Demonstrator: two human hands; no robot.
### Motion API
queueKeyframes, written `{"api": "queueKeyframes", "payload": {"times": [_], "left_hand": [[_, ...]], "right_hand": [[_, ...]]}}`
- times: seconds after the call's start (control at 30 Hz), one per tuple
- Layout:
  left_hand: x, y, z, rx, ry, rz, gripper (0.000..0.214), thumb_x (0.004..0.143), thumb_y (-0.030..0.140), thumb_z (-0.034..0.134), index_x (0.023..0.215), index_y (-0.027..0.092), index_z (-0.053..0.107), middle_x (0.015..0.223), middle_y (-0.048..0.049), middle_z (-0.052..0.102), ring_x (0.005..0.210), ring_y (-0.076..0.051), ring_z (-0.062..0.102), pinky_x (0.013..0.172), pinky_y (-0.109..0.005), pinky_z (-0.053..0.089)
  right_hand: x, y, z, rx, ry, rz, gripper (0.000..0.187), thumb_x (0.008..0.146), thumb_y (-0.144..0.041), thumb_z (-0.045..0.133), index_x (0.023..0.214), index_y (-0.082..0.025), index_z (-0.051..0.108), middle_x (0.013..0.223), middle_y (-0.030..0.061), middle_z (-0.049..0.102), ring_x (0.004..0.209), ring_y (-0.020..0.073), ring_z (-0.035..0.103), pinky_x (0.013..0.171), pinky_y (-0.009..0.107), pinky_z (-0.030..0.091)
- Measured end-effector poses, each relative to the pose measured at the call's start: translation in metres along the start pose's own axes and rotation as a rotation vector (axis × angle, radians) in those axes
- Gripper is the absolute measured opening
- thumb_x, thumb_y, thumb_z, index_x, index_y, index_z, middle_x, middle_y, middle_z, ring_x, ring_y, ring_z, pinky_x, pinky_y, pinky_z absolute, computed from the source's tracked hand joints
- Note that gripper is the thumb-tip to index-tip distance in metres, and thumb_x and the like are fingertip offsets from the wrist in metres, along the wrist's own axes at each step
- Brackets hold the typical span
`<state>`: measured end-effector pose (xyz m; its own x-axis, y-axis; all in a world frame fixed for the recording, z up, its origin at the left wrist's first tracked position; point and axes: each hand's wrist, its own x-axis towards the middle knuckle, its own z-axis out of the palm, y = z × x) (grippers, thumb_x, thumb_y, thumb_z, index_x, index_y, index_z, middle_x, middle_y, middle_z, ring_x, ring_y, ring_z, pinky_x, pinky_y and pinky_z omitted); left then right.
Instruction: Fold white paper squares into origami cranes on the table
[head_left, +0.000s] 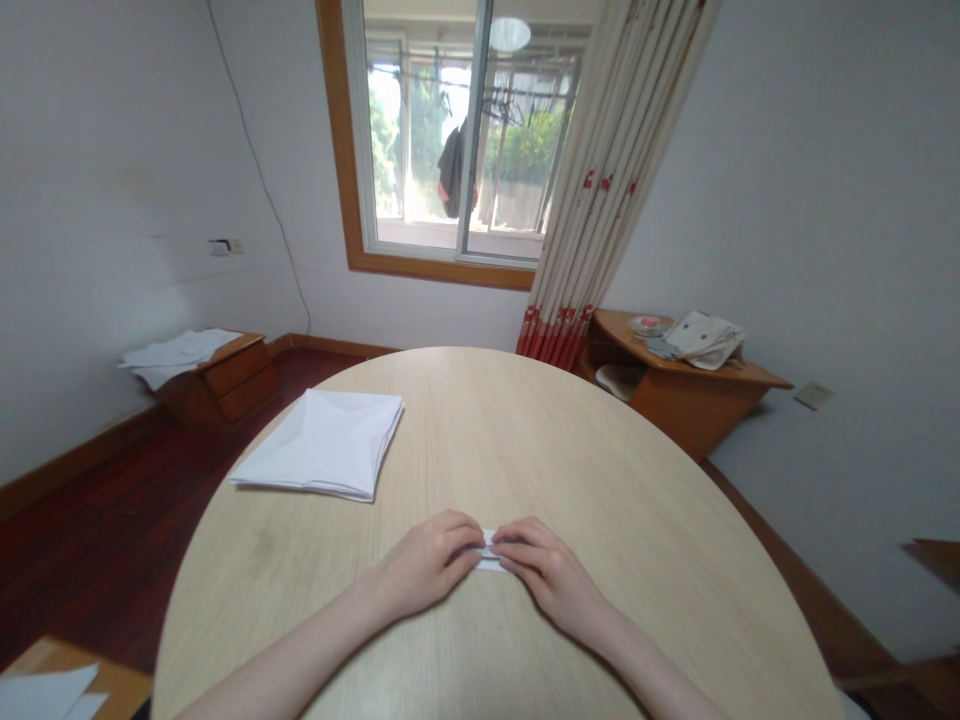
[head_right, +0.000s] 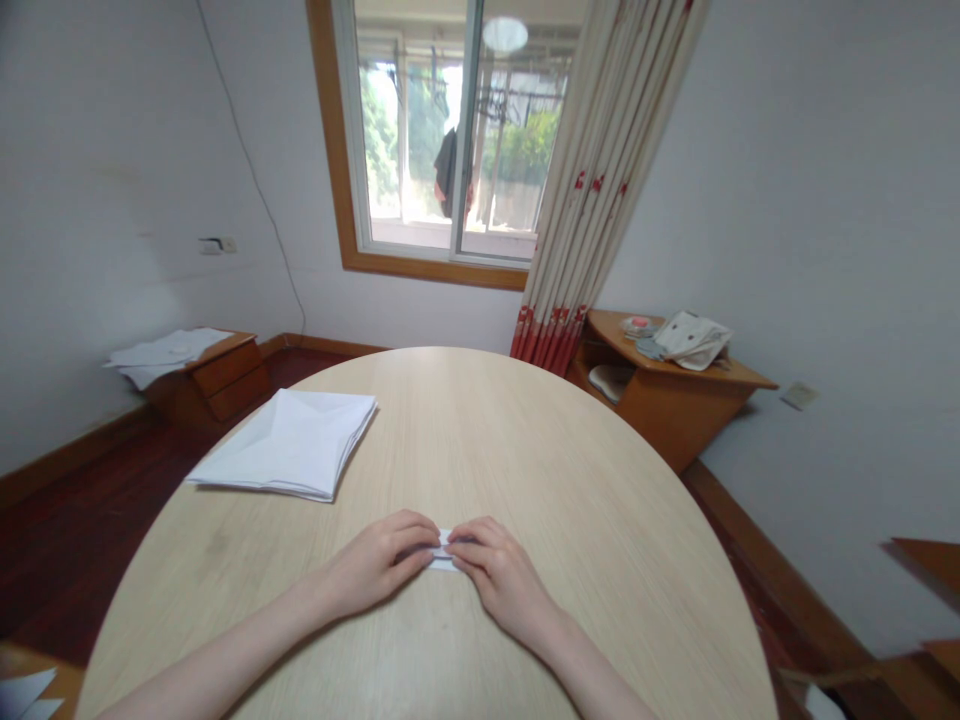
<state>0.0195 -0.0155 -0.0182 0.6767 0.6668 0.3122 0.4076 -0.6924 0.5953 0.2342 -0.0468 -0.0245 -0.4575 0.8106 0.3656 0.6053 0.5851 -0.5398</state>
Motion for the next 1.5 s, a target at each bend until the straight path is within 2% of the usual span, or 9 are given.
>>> {"api": "queueKeyframes", "payload": {"times": [0.27,0.4,0.53,0.77,0.9,1.03,1.1,1.27,1.5], "left_hand": [[0.000,0.000,0.002,0.021,-0.006,-0.032,0.020,0.093,0.018,0.051,0.101,0.019,0.068,0.105,-0.0055,0.067,0.099,-0.018,0.061,0.090,-0.029,0.049],[0.001,0.001,0.003,0.026,-0.001,-0.022,0.020,0.095,0.016,0.048,0.095,0.018,0.068,0.098,-0.0054,0.067,0.096,-0.018,0.060,0.087,-0.029,0.048],[0.002,0.003,0.003,0.036,-0.009,-0.027,0.020,0.096,0.016,0.046,0.092,0.017,0.065,0.094,-0.0050,0.065,0.093,-0.018,0.059,0.085,-0.029,0.048],[0.000,-0.004,0.007,-0.062,0.014,-0.078,0.015,0.092,0.013,0.047,0.102,0.019,0.057,0.099,-0.0042,0.063,0.094,-0.018,0.059,0.084,-0.030,0.047],[0.000,-0.003,0.008,-0.036,0.037,-0.090,0.017,0.089,0.011,0.050,0.103,0.020,0.055,0.102,-0.0046,0.062,0.097,-0.019,0.057,0.085,-0.031,0.046],[0.001,0.002,0.007,0.220,0.035,-0.220,0.009,0.088,0.020,0.060,0.096,0.019,0.058,0.097,-0.0047,0.063,0.092,-0.023,0.055,0.081,-0.036,0.043],[0.002,0.003,0.006,0.306,0.027,-0.278,0.013,0.086,0.027,0.065,0.092,0.018,0.059,0.095,-0.0049,0.063,0.089,-0.024,0.055,0.079,-0.037,0.041],[0.003,0.001,0.009,0.300,0.072,-0.321,0.033,0.075,0.044,0.075,0.086,0.018,0.058,0.090,-0.0040,0.063,0.088,-0.025,0.055,0.077,-0.037,0.037],[0.004,0.004,0.008,0.257,0.039,-0.359,0.030,0.072,0.038,0.079,0.082,0.018,0.059,0.091,-0.0031,0.062,0.089,-0.025,0.055,0.079,-0.037,0.035]], "right_hand": [[0.001,-0.001,0.001,0.068,-0.013,0.103,0.026,0.097,-0.027,0.046,0.093,-0.024,0.072,0.099,0.0067,0.066,0.097,0.0205,0.060,0.086,0.035,0.050],[0.002,-0.006,0.001,0.111,-0.011,0.159,0.026,0.097,-0.028,0.045,0.089,-0.022,0.069,0.100,0.0061,0.064,0.099,0.0198,0.059,0.090,0.035,0.048],[0.002,-0.008,0.002,0.084,0.005,0.161,0.026,0.097,-0.027,0.041,0.084,-0.021,0.063,0.096,0.0067,0.062,0.095,0.0202,0.058,0.085,0.035,0.049],[0.000,-0.002,0.006,0.060,0.045,0.138,0.013,0.094,-0.022,0.042,0.094,-0.021,0.055,0.095,0.0069,0.061,0.092,0.0214,0.058,0.081,0.036,0.049],[0.000,0.001,0.008,0.045,0.068,0.140,0.013,0.093,-0.020,0.043,0.099,-0.021,0.055,0.098,0.0079,0.061,0.093,0.0226,0.057,0.083,0.038,0.049],[0.000,0.003,0.009,-0.054,0.063,0.166,0.012,0.093,-0.020,0.045,0.096,-0.021,0.057,0.096,0.0075,0.062,0.093,0.0239,0.055,0.084,0.042,0.047],[-0.001,0.004,0.009,-0.094,0.068,0.195,0.009,0.093,-0.021,0.047,0.091,-0.021,0.057,0.094,0.0073,0.062,0.091,0.0242,0.055,0.082,0.042,0.047],[-0.002,0.008,0.010,-0.116,0.091,0.222,0.007,0.090,-0.019,0.051,0.084,-0.021,0.054,0.089,0.0062,0.060,0.088,0.0231,0.056,0.079,0.039,0.048],[-0.002,0.007,0.010,-0.109,0.098,0.191,0.008,0.089,-0.016,0.051,0.090,-0.022,0.056,0.096,0.0069,0.056,0.095,0.0236,0.056,0.084,0.040,0.048]]}}
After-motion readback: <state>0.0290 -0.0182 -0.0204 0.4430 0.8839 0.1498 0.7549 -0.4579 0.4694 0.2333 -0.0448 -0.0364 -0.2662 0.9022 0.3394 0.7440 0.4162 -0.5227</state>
